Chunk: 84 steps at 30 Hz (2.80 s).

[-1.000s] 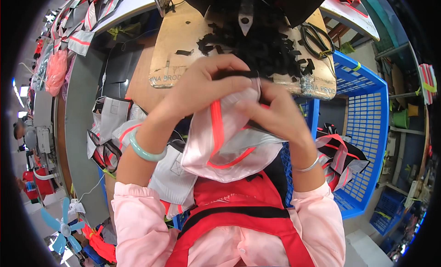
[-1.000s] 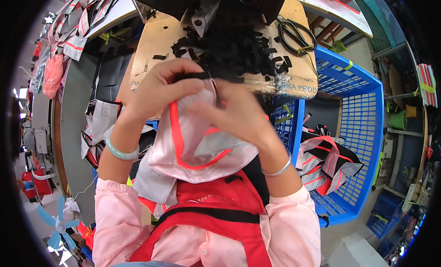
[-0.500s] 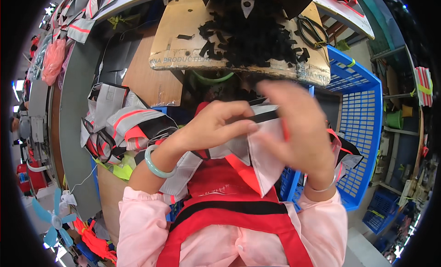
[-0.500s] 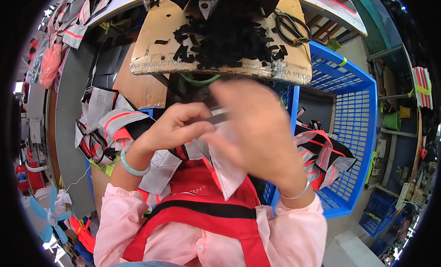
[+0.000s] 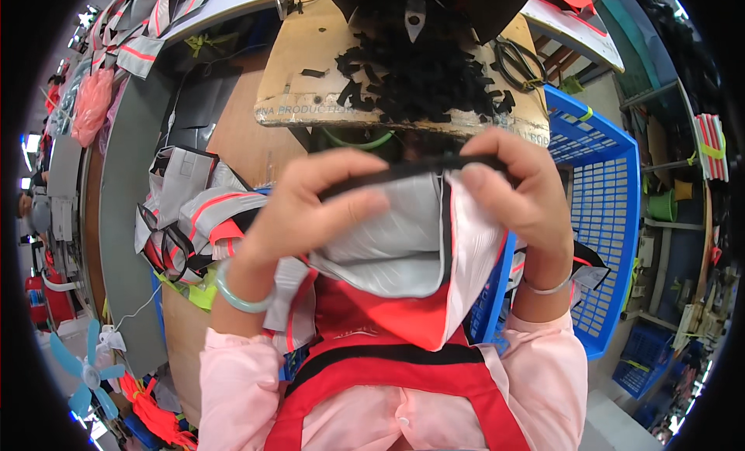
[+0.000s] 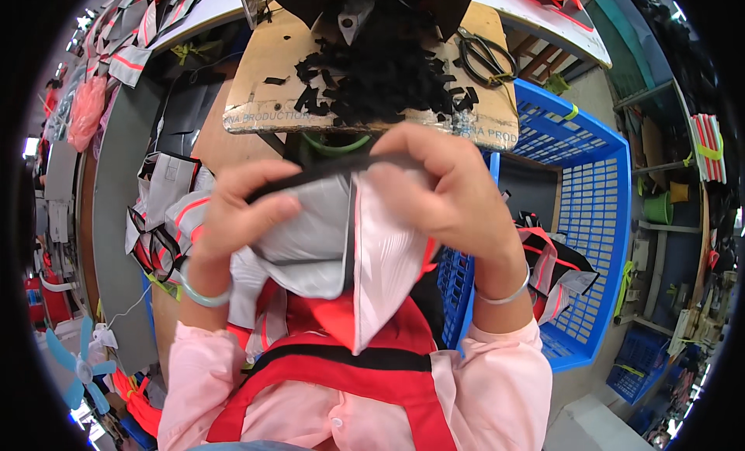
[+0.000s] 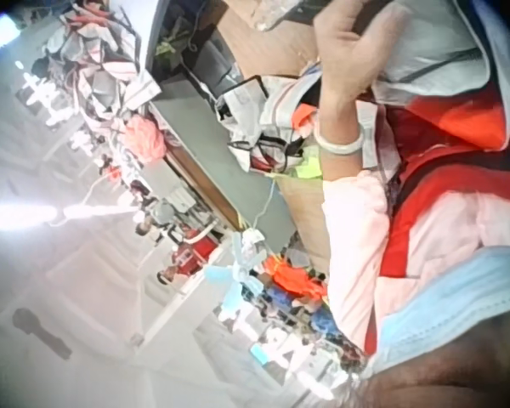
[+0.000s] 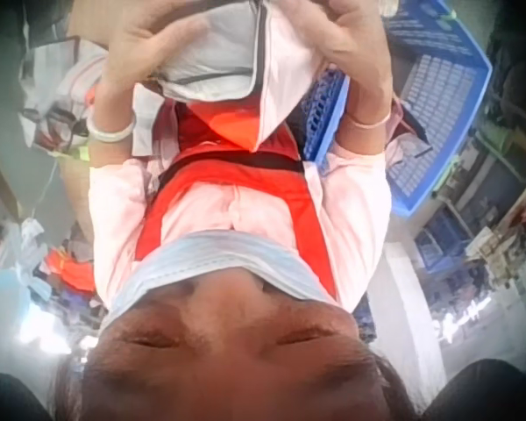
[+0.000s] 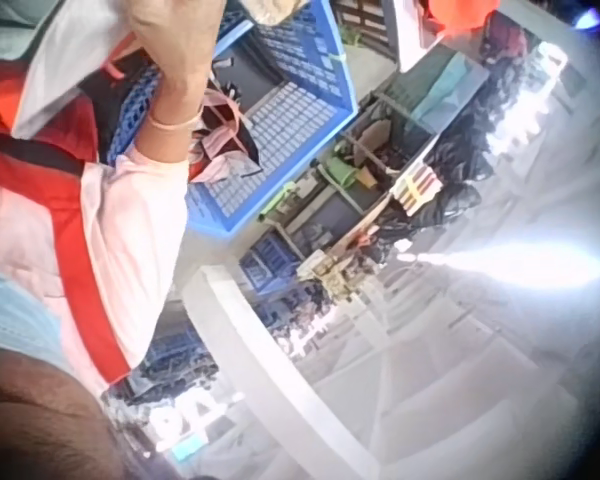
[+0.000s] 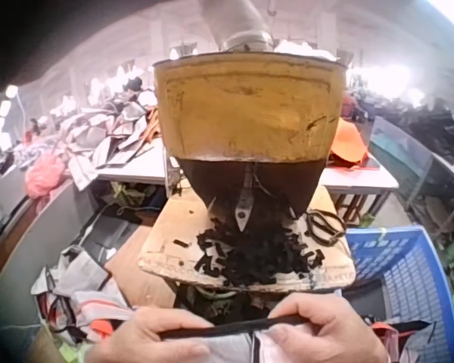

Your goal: The person operates a sewing machine to stitch black elastic bands onto the edges of white fabric masks with red trim. They repeatedly pick up masks from a pile, align the elastic with the fabric, and feed the material through the machine. Finished masks are placed into a blue crate to the right.

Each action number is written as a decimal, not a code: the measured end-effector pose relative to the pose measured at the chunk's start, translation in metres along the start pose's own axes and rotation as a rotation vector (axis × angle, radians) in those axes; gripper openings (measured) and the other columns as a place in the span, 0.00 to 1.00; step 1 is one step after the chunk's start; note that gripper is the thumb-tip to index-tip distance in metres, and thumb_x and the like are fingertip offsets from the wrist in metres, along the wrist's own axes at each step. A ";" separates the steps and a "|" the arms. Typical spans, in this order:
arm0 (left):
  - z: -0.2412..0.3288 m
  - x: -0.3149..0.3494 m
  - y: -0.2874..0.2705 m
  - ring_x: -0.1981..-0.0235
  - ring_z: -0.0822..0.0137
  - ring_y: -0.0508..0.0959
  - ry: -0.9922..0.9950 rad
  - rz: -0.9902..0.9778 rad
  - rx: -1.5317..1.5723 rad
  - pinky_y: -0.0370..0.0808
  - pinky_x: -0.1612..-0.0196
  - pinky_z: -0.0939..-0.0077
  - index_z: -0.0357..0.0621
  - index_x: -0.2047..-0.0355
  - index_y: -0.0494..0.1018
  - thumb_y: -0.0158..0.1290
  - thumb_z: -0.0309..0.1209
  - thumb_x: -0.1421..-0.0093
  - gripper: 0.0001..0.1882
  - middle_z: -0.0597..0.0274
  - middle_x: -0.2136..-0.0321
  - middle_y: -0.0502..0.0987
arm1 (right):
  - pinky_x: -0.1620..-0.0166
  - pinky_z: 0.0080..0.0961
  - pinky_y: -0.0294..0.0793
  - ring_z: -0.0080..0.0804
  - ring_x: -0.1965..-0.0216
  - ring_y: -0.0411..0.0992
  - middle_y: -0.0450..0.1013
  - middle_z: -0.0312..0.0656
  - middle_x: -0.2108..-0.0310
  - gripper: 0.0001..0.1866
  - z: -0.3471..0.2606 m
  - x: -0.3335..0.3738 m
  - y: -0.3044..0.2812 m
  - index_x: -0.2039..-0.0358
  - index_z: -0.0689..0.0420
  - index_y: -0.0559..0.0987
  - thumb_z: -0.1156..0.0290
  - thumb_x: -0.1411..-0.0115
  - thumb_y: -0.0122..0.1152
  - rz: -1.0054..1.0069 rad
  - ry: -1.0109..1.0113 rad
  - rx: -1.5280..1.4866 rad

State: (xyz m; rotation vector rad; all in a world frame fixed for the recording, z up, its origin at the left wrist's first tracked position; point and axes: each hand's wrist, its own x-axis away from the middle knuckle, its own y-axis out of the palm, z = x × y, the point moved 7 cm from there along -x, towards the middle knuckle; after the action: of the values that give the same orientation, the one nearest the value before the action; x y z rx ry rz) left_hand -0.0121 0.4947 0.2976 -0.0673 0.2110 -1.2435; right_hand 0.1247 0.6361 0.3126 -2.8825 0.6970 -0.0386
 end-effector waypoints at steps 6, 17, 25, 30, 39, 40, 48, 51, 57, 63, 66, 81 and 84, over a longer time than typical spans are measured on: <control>0.000 -0.074 -0.034 0.71 0.80 0.71 -0.126 -0.101 -0.269 0.69 0.67 0.84 0.32 0.67 0.76 0.62 0.30 0.48 0.13 0.70 0.73 0.76 | 0.71 0.16 0.65 0.15 0.74 0.64 0.70 0.31 0.77 0.10 0.024 -0.046 -0.006 0.68 0.65 0.75 0.69 0.44 0.56 0.161 -0.058 0.000; -0.051 -0.127 -0.067 0.72 0.81 0.75 -0.381 -0.063 -0.087 0.72 0.66 0.85 0.36 0.66 0.78 0.59 0.31 0.45 0.11 0.69 0.73 0.78 | 0.70 0.15 0.64 0.14 0.74 0.64 0.69 0.31 0.78 0.14 0.059 -0.110 -0.018 0.69 0.65 0.77 0.64 0.44 0.56 0.167 0.029 -0.055; -0.059 -0.139 -0.074 0.71 0.79 0.77 -0.370 -0.040 0.041 0.73 0.65 0.85 0.36 0.64 0.78 0.58 0.30 0.45 0.11 0.67 0.71 0.79 | 0.66 0.13 0.65 0.15 0.71 0.67 0.72 0.31 0.73 0.12 0.058 -0.123 -0.020 0.66 0.62 0.77 0.65 0.43 0.58 0.119 0.075 -0.044; -0.059 -0.139 -0.073 0.70 0.78 0.77 -0.390 0.013 0.094 0.73 0.64 0.85 0.37 0.63 0.78 0.58 0.30 0.45 0.11 0.67 0.70 0.79 | 0.65 0.13 0.65 0.15 0.70 0.68 0.73 0.31 0.72 0.12 0.063 -0.125 -0.021 0.66 0.62 0.77 0.65 0.43 0.58 0.164 0.043 -0.195; -0.049 -0.115 -0.071 0.66 0.81 0.74 -0.336 -0.091 -0.345 0.71 0.60 0.85 0.37 0.62 0.78 0.62 0.30 0.49 0.14 0.70 0.68 0.78 | 0.65 0.18 0.68 0.17 0.71 0.67 0.71 0.31 0.76 0.11 0.053 -0.073 -0.007 0.70 0.63 0.78 0.67 0.43 0.58 -0.231 0.050 -0.008; -0.041 -0.111 -0.059 0.66 0.80 0.74 -0.286 -0.131 -0.358 0.70 0.59 0.84 0.37 0.62 0.78 0.63 0.30 0.49 0.15 0.69 0.68 0.78 | 0.64 0.16 0.68 0.17 0.69 0.69 0.73 0.32 0.73 0.12 0.051 -0.062 -0.004 0.66 0.64 0.78 0.66 0.43 0.59 -0.202 -0.026 -0.148; -0.032 -0.114 -0.039 0.66 0.79 0.75 -0.267 -0.203 -0.347 0.70 0.59 0.84 0.35 0.63 0.78 0.63 0.32 0.50 0.16 0.67 0.68 0.79 | 0.69 0.11 0.66 0.13 0.71 0.68 0.72 0.31 0.73 0.10 0.051 -0.083 -0.012 0.65 0.64 0.77 0.70 0.44 0.61 0.091 -0.008 -0.176; -0.033 -0.117 -0.043 0.66 0.79 0.75 -0.270 -0.184 -0.376 0.70 0.60 0.84 0.35 0.63 0.78 0.63 0.33 0.50 0.16 0.67 0.69 0.79 | 0.70 0.11 0.66 0.12 0.73 0.67 0.71 0.30 0.73 0.09 0.051 -0.089 -0.012 0.68 0.64 0.76 0.70 0.44 0.60 0.087 0.002 -0.155; -0.037 -0.123 -0.050 0.67 0.77 0.75 -0.292 -0.139 -0.381 0.70 0.60 0.84 0.34 0.62 0.78 0.63 0.34 0.50 0.18 0.66 0.70 0.79 | 0.70 0.11 0.64 0.12 0.73 0.65 0.70 0.29 0.75 0.09 0.056 -0.103 -0.012 0.69 0.63 0.76 0.70 0.44 0.60 0.108 0.010 -0.163; -0.042 -0.133 -0.060 0.68 0.77 0.75 -0.257 -0.064 -0.431 0.71 0.61 0.84 0.31 0.59 0.76 0.64 0.36 0.51 0.23 0.64 0.70 0.78 | 0.72 0.11 0.61 0.11 0.74 0.62 0.68 0.28 0.76 0.10 0.064 -0.117 -0.012 0.69 0.63 0.75 0.68 0.43 0.59 0.162 -0.044 -0.232; -0.052 -0.138 -0.063 0.69 0.78 0.75 -0.292 -0.070 -0.317 0.71 0.62 0.85 0.31 0.59 0.76 0.64 0.36 0.50 0.22 0.64 0.70 0.78 | 0.73 0.12 0.59 0.11 0.75 0.60 0.66 0.26 0.77 0.10 0.068 -0.122 -0.012 0.68 0.62 0.75 0.68 0.43 0.58 0.199 -0.067 -0.234; -0.068 -0.149 -0.066 0.68 0.77 0.77 -0.373 0.002 -0.102 0.73 0.62 0.83 0.35 0.59 0.76 0.61 0.31 0.47 0.17 0.65 0.68 0.79 | 0.68 0.14 0.60 0.16 0.75 0.62 0.67 0.31 0.77 0.09 0.070 -0.132 -0.014 0.69 0.60 0.75 0.67 0.44 0.55 0.289 -0.076 -0.292; -0.068 -0.149 -0.066 0.68 0.77 0.77 -0.359 0.024 -0.054 0.73 0.62 0.83 0.36 0.58 0.76 0.60 0.31 0.47 0.16 0.65 0.67 0.79 | 0.71 0.13 0.59 0.13 0.76 0.61 0.66 0.28 0.78 0.09 0.069 -0.132 -0.014 0.69 0.61 0.75 0.67 0.43 0.55 0.299 -0.121 -0.293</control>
State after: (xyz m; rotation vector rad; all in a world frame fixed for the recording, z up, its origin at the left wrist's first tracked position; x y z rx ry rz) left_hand -0.1324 0.6190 0.2601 -0.3304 -0.0659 -1.1804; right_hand 0.0181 0.7199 0.2495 -2.9774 1.1887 0.2980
